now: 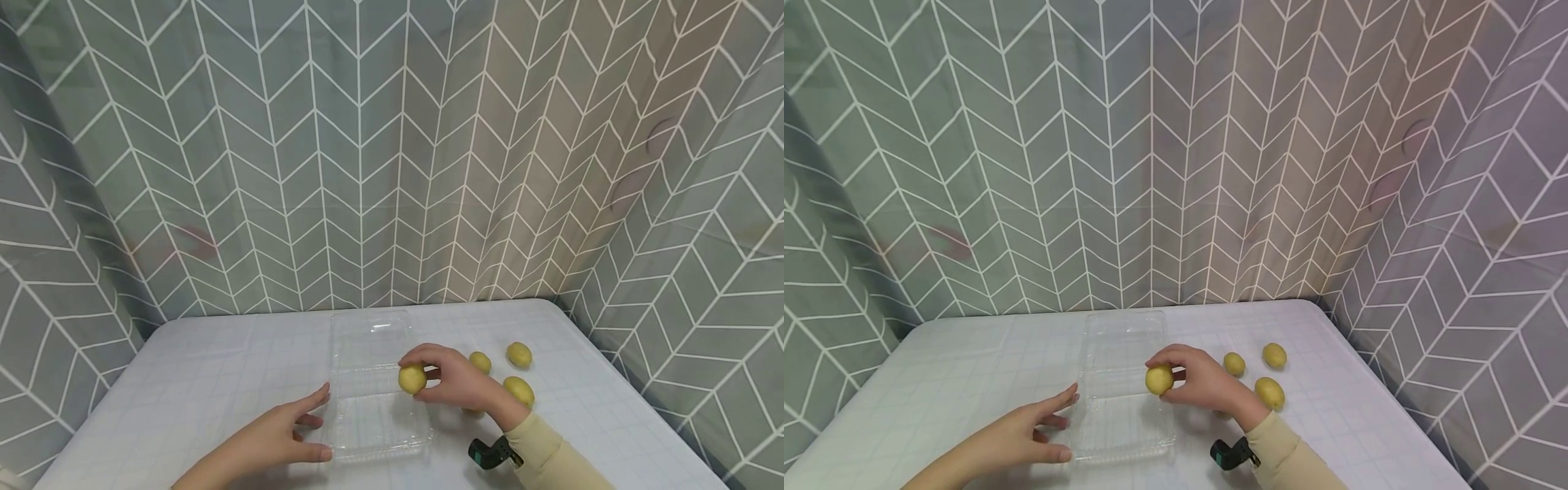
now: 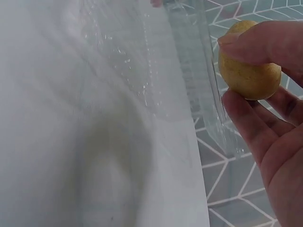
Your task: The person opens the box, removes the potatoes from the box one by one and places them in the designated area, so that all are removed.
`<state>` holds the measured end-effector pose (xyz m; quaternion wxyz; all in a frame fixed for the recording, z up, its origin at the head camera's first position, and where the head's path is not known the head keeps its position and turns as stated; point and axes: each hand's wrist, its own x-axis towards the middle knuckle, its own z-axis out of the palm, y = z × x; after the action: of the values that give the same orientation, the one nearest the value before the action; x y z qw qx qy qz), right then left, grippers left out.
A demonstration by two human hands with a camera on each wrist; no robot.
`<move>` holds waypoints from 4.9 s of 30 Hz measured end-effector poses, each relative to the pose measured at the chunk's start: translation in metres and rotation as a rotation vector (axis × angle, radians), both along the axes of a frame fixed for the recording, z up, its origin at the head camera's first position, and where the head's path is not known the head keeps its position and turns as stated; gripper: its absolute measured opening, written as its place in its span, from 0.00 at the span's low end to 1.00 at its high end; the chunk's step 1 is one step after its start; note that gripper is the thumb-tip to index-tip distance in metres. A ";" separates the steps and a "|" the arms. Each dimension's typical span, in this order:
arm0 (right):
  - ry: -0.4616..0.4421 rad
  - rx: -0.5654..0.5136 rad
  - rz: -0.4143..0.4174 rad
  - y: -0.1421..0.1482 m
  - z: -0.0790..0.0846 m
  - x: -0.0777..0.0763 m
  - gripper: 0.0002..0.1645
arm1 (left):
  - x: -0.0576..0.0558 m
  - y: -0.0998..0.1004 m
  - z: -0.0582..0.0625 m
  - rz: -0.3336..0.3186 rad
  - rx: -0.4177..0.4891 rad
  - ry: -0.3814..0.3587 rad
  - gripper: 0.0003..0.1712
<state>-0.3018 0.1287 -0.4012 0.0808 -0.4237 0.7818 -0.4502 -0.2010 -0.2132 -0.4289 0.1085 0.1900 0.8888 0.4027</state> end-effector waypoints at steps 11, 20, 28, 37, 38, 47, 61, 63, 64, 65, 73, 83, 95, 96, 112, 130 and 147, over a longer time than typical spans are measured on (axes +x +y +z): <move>0.005 0.037 -0.118 0.031 0.009 0.002 0.30 | 0.000 0.000 -0.001 -0.008 0.008 0.008 0.58; -0.005 0.035 -0.193 0.064 0.007 0.003 0.29 | 0.000 0.000 0.000 -0.009 0.016 -0.006 0.58; 0.022 0.042 -0.234 0.091 0.004 0.005 0.29 | 0.000 0.000 0.000 -0.024 0.038 -0.002 0.57; 0.001 0.023 -0.341 0.121 0.003 0.009 0.30 | 0.001 0.000 0.001 -0.019 0.029 0.009 0.57; -0.002 0.021 -0.347 0.124 0.004 0.009 0.30 | 0.002 0.000 0.002 -0.016 0.025 0.008 0.57; 0.010 0.002 -0.415 0.150 0.010 0.011 0.31 | 0.001 0.000 0.001 -0.021 0.014 -0.002 0.57; 0.038 0.076 -0.555 0.183 0.003 0.018 0.33 | 0.001 0.000 0.002 0.001 0.010 -0.034 0.58; 0.027 0.079 -0.565 0.187 0.000 0.018 0.32 | 0.002 0.000 0.002 0.003 0.008 -0.037 0.58; 0.024 0.082 -0.568 0.189 -0.002 0.018 0.32 | 0.001 0.000 0.002 0.003 0.007 -0.036 0.58; 0.021 0.087 -0.578 0.190 -0.003 0.018 0.32 | 0.001 0.000 0.002 0.003 0.006 -0.035 0.58; 0.008 0.139 -0.646 0.202 -0.013 0.018 0.33 | 0.001 0.000 0.002 0.010 0.015 -0.051 0.58; -0.032 0.175 -0.684 0.213 -0.021 0.015 0.34 | 0.000 0.000 0.001 0.008 0.011 -0.049 0.58; 0.033 0.254 -0.682 0.216 -0.031 0.012 0.31 | -0.001 0.001 0.003 0.011 -0.010 -0.052 0.58; 0.039 0.263 -0.689 0.216 -0.032 0.012 0.31 | -0.001 0.001 0.003 0.011 -0.009 -0.051 0.58; 0.032 0.251 -0.668 0.217 -0.039 0.011 0.32 | 0.000 0.000 0.003 0.006 -0.011 -0.050 0.57; -0.007 0.227 -0.690 0.214 -0.041 0.013 0.33 | 0.000 0.000 0.004 0.010 0.004 -0.070 0.57; -0.034 0.240 -0.697 0.212 -0.039 0.016 0.29 | 0.001 0.000 0.004 0.006 0.001 -0.065 0.58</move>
<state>-0.2860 0.3412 -0.4399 -0.0151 -0.1121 0.9249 -0.3630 -0.2001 -0.2127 -0.4245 0.1359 0.1745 0.8852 0.4093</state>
